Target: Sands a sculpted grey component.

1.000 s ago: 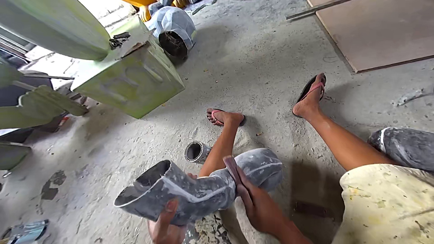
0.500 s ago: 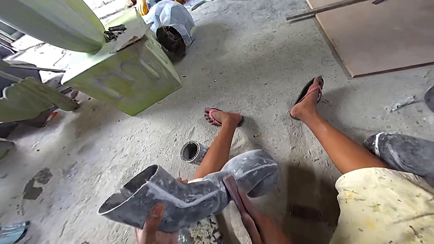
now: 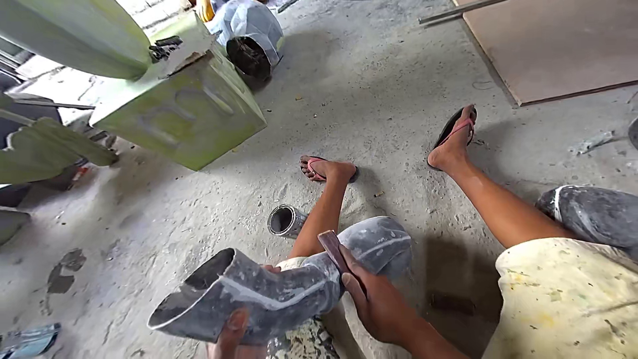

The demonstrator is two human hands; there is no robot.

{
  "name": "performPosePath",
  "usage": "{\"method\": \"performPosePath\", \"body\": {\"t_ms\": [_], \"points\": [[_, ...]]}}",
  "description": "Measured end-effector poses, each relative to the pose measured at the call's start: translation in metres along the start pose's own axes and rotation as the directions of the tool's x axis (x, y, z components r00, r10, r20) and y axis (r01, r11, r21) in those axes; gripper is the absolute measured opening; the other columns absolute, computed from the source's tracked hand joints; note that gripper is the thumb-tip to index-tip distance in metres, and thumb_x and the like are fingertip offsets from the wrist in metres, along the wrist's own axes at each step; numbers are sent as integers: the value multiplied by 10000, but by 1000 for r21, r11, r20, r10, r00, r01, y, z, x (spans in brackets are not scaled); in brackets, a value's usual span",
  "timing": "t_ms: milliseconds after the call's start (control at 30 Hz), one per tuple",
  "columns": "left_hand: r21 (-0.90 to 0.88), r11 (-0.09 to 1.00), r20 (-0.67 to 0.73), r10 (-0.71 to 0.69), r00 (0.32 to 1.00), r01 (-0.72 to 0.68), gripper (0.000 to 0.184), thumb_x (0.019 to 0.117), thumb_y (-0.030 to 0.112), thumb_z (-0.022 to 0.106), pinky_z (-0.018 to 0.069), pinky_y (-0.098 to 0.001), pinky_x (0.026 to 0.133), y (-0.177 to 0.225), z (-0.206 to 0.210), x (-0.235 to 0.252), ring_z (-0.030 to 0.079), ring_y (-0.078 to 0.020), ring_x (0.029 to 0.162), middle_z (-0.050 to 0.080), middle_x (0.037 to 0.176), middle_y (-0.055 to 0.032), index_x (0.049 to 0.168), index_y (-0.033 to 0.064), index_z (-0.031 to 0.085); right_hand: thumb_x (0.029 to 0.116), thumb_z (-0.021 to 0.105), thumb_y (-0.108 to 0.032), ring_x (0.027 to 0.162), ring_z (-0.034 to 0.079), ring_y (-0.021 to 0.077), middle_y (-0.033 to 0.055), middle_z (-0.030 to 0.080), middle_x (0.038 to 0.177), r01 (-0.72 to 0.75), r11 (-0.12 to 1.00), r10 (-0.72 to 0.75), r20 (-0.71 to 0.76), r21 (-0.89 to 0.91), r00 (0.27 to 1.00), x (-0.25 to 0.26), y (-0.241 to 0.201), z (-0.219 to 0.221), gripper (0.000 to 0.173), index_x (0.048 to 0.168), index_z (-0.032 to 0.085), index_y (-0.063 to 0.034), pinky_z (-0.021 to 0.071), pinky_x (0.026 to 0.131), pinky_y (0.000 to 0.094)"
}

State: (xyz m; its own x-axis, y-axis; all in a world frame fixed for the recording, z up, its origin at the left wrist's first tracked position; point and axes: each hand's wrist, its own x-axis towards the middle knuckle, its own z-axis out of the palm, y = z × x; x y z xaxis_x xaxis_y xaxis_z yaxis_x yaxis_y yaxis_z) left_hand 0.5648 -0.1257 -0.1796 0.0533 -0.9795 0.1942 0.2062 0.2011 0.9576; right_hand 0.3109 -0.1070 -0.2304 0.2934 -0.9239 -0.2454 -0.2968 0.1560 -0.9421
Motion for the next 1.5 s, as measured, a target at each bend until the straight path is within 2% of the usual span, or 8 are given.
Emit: {"method": "performPosePath", "body": {"t_ms": [167,333,767,900,967,1067,1367,1500], "points": [[-23,1000,-170,-2,985,-2,564,816,525,796,581,-484,976,0,5,7,705,-289,1137,744,1183,-106,1243,182,659,1099,310,-504,655,673,294,92,704,797,-61,997,64,70,-45,996,-52,-15,4,588,1654,197,-348,559,615,580],[1,1000,-124,12,992,-11,568,828,510,790,574,-477,987,0,8,6,696,-287,1154,736,1201,-111,1262,170,652,1105,294,-484,848,711,258,94,727,1060,21,1000,-21,18,2,1000,-1,4,-1,585,1655,211,-304,588,795,535],[118,992,-417,17,909,35,552,932,418,640,633,-458,876,7,41,32,740,-249,1011,736,1093,-79,1324,71,465,1103,304,-480,561,638,259,67,677,708,-21,1000,21,-137,0,990,-38,1,38,587,1652,241,-284,548,534,536],[111,993,-339,6,941,34,836,795,503,821,621,-484,900,5,42,21,730,-292,1043,725,1123,-138,1364,40,418,1101,248,-498,692,696,249,47,727,859,-16,996,-1,-190,-90,982,-3,2,19,572,1641,268,-308,588,626,534],[126,991,-375,12,927,38,753,831,464,779,631,-469,875,7,46,19,739,-274,1013,729,1093,-125,1350,42,434,1094,198,-525,779,710,275,63,731,905,-85,990,66,-159,-116,985,10,-10,13,585,1634,285,-316,581,707,547],[123,992,-439,21,898,38,570,929,369,643,635,-460,862,7,46,28,742,-256,994,727,1090,-119,1343,41,428,1102,254,-503,586,658,268,57,684,721,-50,994,34,-158,-101,987,-31,-15,28,579,1644,268,-297,555,537,539],[151,983,-467,-18,884,100,521,957,337,595,635,-445,860,10,50,32,735,-230,1002,717,1105,-107,1365,51,443,1095,283,-496,544,639,253,28,654,656,-28,967,-37,-251,-252,967,-22,-23,34,552,1620,328,-334,533,483,504],[141,988,-360,-4,933,59,830,829,476,791,630,-468,886,5,44,33,734,-268,1022,714,1126,-143,1403,33,387,1094,288,-519,556,645,254,26,664,673,-14,957,-56,-234,-290,971,-35,-13,23,539,1613,330,-376,535,492,517]]}}
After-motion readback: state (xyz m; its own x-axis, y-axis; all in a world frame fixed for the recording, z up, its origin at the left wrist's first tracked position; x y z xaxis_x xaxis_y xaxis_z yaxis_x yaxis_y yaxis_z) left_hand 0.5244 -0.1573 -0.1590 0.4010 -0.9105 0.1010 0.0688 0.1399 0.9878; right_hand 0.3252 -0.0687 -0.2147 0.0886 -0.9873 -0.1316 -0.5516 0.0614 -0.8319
